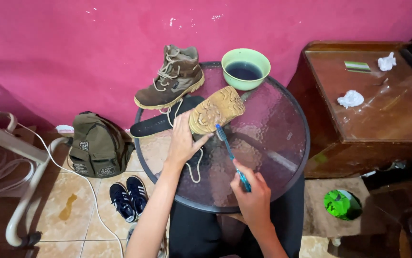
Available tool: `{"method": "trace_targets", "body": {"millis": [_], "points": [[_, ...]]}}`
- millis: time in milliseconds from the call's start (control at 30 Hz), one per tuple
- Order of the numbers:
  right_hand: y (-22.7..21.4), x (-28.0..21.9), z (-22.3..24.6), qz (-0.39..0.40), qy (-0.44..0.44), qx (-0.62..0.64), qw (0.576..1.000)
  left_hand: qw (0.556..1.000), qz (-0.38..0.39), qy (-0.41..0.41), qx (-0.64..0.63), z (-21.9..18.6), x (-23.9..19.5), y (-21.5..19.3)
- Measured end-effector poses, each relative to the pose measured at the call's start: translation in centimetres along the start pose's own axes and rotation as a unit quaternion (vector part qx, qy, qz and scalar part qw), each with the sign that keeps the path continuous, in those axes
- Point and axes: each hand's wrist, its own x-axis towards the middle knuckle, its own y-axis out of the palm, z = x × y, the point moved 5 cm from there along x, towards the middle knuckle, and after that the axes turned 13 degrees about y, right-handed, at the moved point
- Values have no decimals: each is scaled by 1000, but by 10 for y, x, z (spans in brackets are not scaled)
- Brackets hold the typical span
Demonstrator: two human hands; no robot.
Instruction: The person scrubs the sole and sides of a brown hiking boot using a blue toothbrush. The boot is held over a glass table while the person rotates it to clean different areas.
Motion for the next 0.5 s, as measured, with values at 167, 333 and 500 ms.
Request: {"method": "trace_targets", "body": {"millis": [167,333,500], "points": [[14,24,16,-64,-60,39,995,998,-43,37,-5,3,1,0],[7,10,8,-81,-80,45,992,996,-76,43,-18,7,0,-1],[8,26,10,-56,-34,65,996,993,-65,95,-32,3,-4,6]]}}
